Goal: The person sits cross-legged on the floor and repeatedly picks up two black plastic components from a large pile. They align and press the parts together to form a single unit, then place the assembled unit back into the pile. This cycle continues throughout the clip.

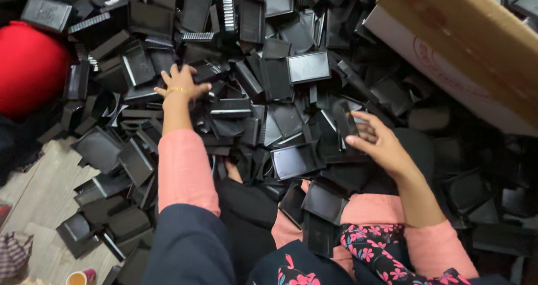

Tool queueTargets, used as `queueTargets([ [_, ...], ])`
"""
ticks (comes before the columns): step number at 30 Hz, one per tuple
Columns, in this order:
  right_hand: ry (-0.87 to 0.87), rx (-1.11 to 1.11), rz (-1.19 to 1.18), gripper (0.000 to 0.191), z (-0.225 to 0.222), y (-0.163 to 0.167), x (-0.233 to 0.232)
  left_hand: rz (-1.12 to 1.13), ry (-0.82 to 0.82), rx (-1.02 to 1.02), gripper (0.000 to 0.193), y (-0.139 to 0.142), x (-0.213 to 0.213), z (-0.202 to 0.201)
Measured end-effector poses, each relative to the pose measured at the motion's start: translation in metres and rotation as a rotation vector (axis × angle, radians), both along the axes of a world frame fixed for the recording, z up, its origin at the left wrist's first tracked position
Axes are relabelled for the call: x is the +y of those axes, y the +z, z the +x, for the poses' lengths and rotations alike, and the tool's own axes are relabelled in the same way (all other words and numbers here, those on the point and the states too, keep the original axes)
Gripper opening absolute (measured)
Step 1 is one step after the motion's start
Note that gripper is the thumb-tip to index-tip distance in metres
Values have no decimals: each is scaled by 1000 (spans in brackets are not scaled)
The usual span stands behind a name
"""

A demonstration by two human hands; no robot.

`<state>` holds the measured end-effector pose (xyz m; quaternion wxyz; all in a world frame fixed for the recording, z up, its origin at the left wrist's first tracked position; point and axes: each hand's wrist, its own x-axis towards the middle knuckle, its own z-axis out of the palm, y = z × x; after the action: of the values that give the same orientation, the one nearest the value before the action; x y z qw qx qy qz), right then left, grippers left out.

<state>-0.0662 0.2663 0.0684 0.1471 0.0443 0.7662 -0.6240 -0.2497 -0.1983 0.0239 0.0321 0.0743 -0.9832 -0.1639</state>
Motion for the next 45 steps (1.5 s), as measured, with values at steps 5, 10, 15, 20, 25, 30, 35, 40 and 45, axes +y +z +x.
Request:
queueTargets([
  [5, -185, -107, -271, 69, 1, 11, 3, 248, -295, -75, 50, -2, 26, 41],
  [10, 16, 277, -232, 72, -9, 24, -44, 439, -836, 196, 68, 53, 90, 110],
  [15, 96, 133, 20, 79, 10, 27, -111, 1676, -513, 172, 69, 53, 161, 178],
  [20, -10, 140, -111, 75, 23, 35, -127, 2219, -63, 66, 59, 17, 182, 187],
  [25, 26, 139, 38, 74, 37, 35, -140, 2069, -146, 132, 59, 1, 180, 185],
  [30, 58, 212, 248, 70, 45, 20, -143, 1804, -178, 234, 57, 1, 184, 187],
  [35, 137, -350, -295, 51, 27, 18, -114, 1170, -245, 277, 47, 4, 163, 179],
  [40, 182, -53, -192, 51, 39, 25, -118, 812, -12, 496, 38, 9, 156, 177],
  [45, 61, -108, 19, 41, 51, 34, -130, 875, 29, 460, 40, 16, 167, 182],
])
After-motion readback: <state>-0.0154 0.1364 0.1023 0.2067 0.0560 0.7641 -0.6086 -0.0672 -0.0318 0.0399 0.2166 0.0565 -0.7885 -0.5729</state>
